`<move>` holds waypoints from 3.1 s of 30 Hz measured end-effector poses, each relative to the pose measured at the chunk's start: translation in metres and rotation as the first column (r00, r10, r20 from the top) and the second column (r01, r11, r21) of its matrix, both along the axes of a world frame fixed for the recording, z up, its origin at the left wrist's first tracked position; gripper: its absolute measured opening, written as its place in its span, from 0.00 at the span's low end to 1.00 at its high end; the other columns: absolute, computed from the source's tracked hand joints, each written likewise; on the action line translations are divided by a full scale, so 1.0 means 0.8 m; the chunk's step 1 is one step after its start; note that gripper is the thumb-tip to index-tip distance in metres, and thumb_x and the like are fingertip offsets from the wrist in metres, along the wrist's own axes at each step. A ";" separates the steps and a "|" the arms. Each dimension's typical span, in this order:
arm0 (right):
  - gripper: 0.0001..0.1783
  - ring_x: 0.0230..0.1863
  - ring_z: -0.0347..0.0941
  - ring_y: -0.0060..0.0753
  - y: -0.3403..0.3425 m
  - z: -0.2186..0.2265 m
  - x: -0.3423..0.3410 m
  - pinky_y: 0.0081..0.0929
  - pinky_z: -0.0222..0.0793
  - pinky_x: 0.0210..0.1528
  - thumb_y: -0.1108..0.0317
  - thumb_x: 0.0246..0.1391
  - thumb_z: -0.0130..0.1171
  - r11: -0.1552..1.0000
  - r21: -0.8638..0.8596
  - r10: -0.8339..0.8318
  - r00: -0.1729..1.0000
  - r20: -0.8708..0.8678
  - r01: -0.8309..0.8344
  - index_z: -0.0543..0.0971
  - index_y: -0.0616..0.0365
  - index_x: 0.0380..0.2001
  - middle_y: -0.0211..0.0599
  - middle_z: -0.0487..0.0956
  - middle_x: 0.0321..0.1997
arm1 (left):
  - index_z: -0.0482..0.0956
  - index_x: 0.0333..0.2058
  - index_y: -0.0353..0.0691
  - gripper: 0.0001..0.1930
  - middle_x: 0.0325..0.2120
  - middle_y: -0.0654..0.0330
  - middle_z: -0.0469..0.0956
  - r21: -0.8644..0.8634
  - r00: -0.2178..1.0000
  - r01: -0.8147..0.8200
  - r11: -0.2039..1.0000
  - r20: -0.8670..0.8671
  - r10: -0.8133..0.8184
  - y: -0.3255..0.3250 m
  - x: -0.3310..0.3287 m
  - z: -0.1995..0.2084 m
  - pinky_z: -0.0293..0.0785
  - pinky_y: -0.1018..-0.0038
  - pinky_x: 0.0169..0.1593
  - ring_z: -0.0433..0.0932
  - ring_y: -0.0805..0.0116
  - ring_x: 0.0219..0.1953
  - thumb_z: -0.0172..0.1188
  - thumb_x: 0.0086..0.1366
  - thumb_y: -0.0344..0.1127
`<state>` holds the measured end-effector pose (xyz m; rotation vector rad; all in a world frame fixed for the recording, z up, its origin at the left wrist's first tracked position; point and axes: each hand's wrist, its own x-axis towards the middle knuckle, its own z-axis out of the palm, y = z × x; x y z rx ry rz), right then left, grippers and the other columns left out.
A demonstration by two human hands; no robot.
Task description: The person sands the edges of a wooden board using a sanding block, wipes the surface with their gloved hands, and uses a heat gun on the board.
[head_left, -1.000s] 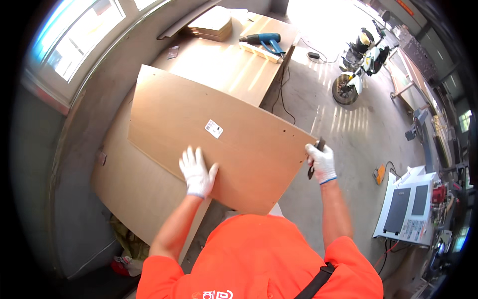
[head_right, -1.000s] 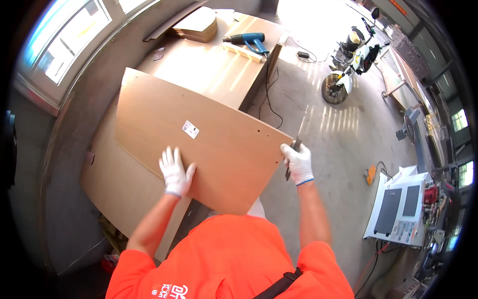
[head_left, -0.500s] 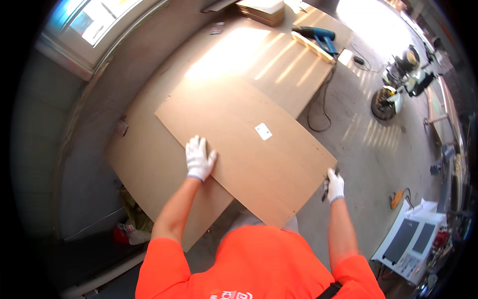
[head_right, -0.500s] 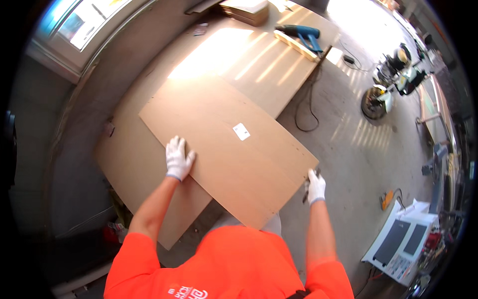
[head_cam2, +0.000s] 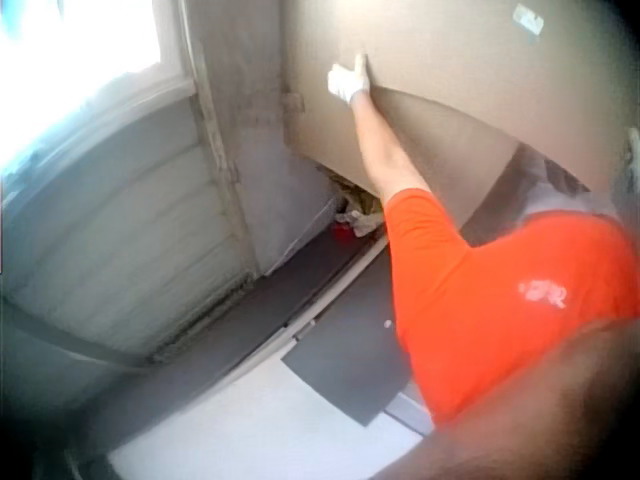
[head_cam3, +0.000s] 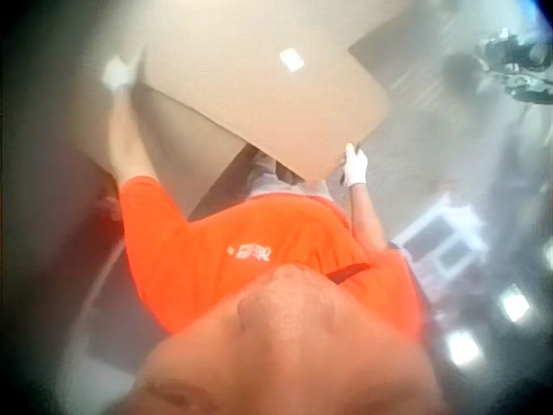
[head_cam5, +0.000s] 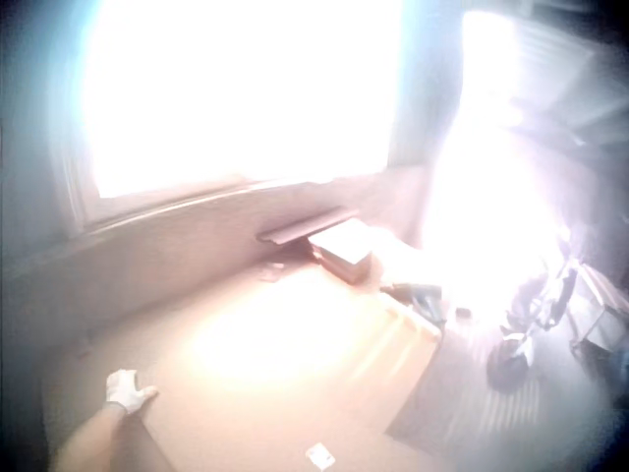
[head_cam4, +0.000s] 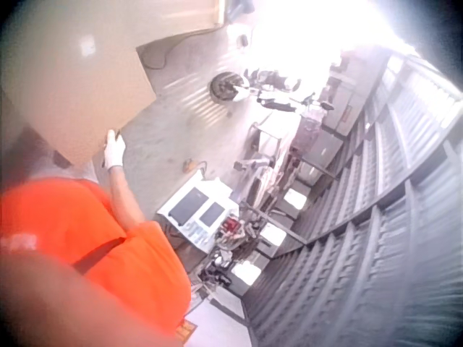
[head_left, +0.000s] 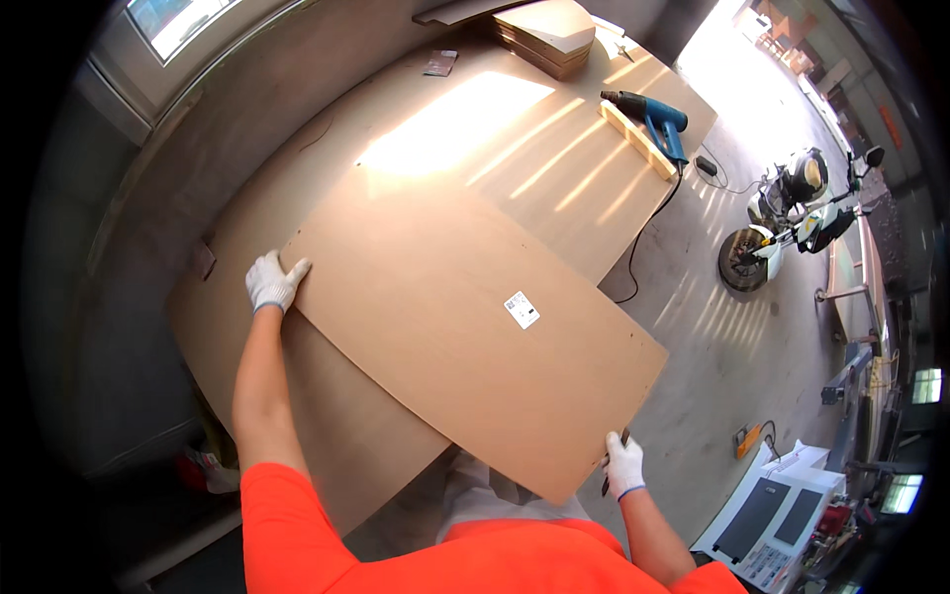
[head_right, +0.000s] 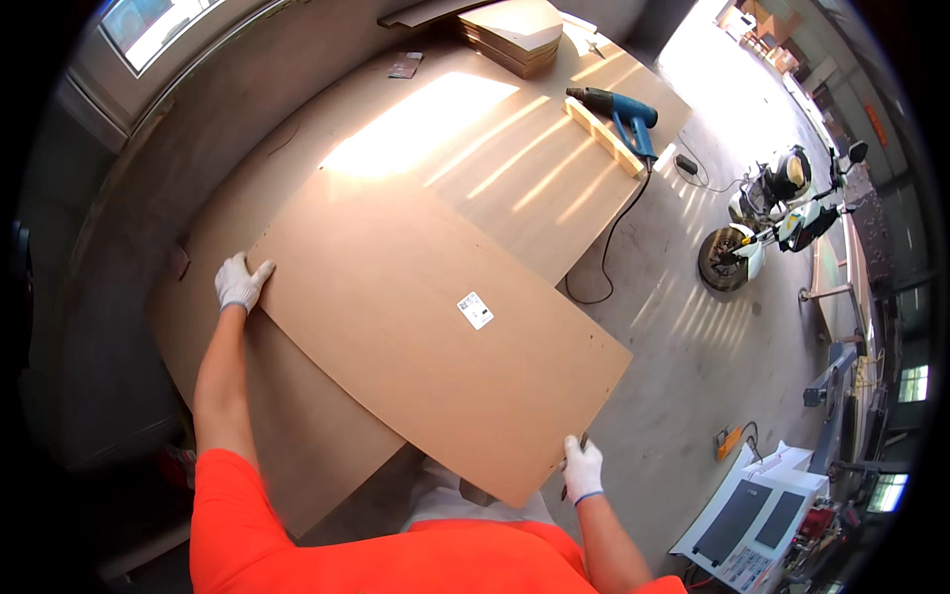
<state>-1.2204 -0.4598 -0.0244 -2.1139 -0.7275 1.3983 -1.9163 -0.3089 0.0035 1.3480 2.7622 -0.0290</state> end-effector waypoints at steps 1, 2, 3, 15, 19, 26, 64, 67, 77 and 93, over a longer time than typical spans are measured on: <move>0.15 0.22 0.68 0.21 0.026 -0.002 0.013 0.27 0.65 0.25 0.60 0.68 0.58 1.000 0.014 0.026 0.999 0.026 -0.026 0.82 0.62 0.38 0.26 0.76 0.25 | 0.80 0.56 0.34 0.44 0.53 0.42 0.80 0.029 0.999 -0.024 0.999 -0.028 0.025 -0.041 -0.004 0.000 0.72 0.53 0.63 0.78 0.43 0.57 0.66 0.58 0.71; 0.16 0.27 0.72 0.25 0.053 -0.035 0.058 0.31 0.69 0.31 0.60 0.67 0.60 0.978 0.128 0.145 0.979 0.144 -0.163 0.83 0.65 0.37 0.28 0.79 0.27 | 0.81 0.54 0.34 0.42 0.51 0.42 0.81 0.071 0.999 -0.029 0.997 -0.043 0.032 -0.072 0.006 -0.009 0.72 0.53 0.62 0.78 0.42 0.55 0.66 0.57 0.70; 0.18 0.32 0.76 0.29 0.093 -0.035 0.063 0.34 0.71 0.37 0.59 0.66 0.61 0.942 0.239 0.191 0.961 0.200 -0.237 0.84 0.68 0.37 0.34 0.83 0.30 | 0.81 0.53 0.34 0.42 0.51 0.42 0.81 0.015 0.995 -0.098 0.995 -0.014 0.098 -0.111 0.022 -0.005 0.72 0.52 0.62 0.78 0.42 0.56 0.66 0.57 0.69; 0.23 0.41 0.82 0.59 0.455 0.083 -0.142 0.48 0.74 0.44 0.49 0.61 0.60 0.507 0.289 0.544 0.562 0.623 -0.812 0.85 0.61 0.36 0.56 0.84 0.34 | 0.78 0.44 0.22 0.32 0.42 0.43 0.84 -0.084 0.395 -0.827 0.556 0.618 0.680 -0.591 0.401 -0.068 0.77 0.59 0.52 0.82 0.55 0.44 0.75 0.61 0.51; 0.20 0.28 0.76 0.40 0.404 0.032 -0.144 0.38 0.73 0.37 0.54 0.60 0.64 0.571 0.400 0.623 0.696 0.357 -0.717 0.84 0.64 0.32 0.46 0.81 0.26 | 0.80 0.49 0.23 0.29 0.42 0.49 0.85 -0.377 -0.110 -0.791 0.481 0.862 0.495 -0.537 0.525 -0.054 0.81 0.64 0.41 0.83 0.62 0.39 0.73 0.65 0.48; 0.15 0.23 0.72 0.22 0.213 0.013 -0.064 0.27 0.68 0.26 0.59 0.64 0.64 0.772 0.148 0.632 0.770 -0.086 -0.618 0.83 0.62 0.39 0.31 0.81 0.29 | 0.75 0.62 0.31 0.31 0.55 0.45 0.82 -0.569 -0.776 -0.363 0.738 0.623 0.099 -0.365 0.667 -0.074 0.74 0.58 0.64 0.82 0.53 0.56 0.51 0.79 0.56; 0.11 0.21 0.76 0.38 0.024 0.092 -0.044 0.42 0.74 0.23 0.63 0.67 0.51 0.809 -0.564 -0.491 0.717 -0.495 0.165 0.76 0.60 0.40 0.38 0.77 0.26 | 0.89 0.38 0.40 0.21 0.40 0.47 0.86 -0.176 0.202 0.979 0.101 0.816 -0.542 0.022 0.710 -0.014 0.79 0.55 0.51 0.85 0.45 0.45 0.54 0.68 0.51; 0.11 0.21 0.76 0.40 0.036 0.095 -0.043 0.43 0.73 0.21 0.64 0.66 0.50 0.815 -0.565 -0.462 0.733 -0.498 0.130 0.76 0.61 0.39 0.40 0.77 0.26 | 0.89 0.41 0.39 0.24 0.42 0.45 0.86 -0.226 0.240 0.970 0.087 0.846 -0.476 0.030 0.717 -0.013 0.79 0.56 0.53 0.84 0.44 0.46 0.53 0.68 0.52; 0.12 0.15 0.72 0.39 0.049 0.094 -0.039 0.41 0.70 0.14 0.74 0.64 0.48 0.821 -0.570 -0.411 0.736 -0.538 0.042 0.65 0.56 0.50 0.38 0.74 0.20 | 0.90 0.42 0.40 0.22 0.43 0.49 0.87 -0.233 0.228 0.971 0.049 0.855 -0.466 0.017 0.736 0.005 0.81 0.57 0.50 0.86 0.48 0.46 0.55 0.59 0.47; 0.05 0.15 0.64 0.29 0.065 0.095 -0.034 0.34 0.64 0.17 0.72 0.60 0.48 0.743 -0.667 -0.501 0.704 -0.504 0.052 0.70 0.50 0.30 0.26 0.67 0.18 | 0.91 0.35 0.40 0.17 0.34 0.47 0.87 -0.146 0.277 0.950 0.278 0.803 -0.527 -0.015 0.734 -0.003 0.83 0.54 0.45 0.87 0.46 0.39 0.59 0.56 0.43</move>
